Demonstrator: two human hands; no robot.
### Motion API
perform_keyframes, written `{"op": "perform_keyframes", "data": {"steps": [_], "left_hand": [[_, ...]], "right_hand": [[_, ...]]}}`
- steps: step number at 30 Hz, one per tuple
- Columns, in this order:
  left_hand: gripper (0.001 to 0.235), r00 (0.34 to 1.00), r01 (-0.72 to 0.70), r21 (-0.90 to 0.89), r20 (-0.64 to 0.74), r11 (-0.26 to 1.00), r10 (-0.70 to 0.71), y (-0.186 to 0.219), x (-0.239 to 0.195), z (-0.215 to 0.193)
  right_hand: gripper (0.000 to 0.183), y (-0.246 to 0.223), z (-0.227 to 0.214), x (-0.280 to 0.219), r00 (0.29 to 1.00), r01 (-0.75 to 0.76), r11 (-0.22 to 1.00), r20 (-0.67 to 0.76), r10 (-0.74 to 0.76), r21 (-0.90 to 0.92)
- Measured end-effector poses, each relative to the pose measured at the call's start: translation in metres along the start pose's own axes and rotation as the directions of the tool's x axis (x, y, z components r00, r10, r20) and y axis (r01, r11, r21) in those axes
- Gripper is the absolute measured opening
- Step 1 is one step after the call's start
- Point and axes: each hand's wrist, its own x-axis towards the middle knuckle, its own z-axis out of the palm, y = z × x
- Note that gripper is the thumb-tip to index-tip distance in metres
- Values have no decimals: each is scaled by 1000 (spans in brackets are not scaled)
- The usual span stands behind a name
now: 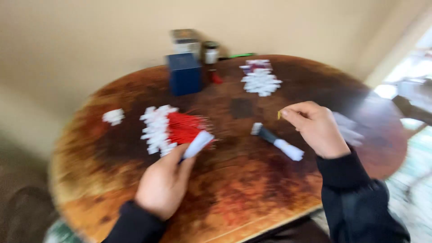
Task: Connecting small blue wires to white connectors on red wire bundles
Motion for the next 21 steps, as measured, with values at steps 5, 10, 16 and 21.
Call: {"op": "perform_keyframes", "data": {"steps": [5, 10, 16, 21], "left_hand": [[39, 996, 39, 8, 85, 999, -40, 7, 2, 4], [42, 992, 42, 4, 121, 999, -42, 4, 1, 11], [41, 992, -13, 2, 129, 1000, 12, 3, 1, 16], [34, 977, 37, -193, 212, 981, 5, 21, -1, 7]], "right_hand": [[20, 85, -47, 40, 982, -167, 938, 29, 185, -303], [19, 129, -57, 57, 965, -211, 883, 56, 258, -420], [19, 163, -61, 65, 964, -171, 809, 75, 256, -563], [28, 3, -16, -14, 985, 123, 988, 136, -110, -88]]}}
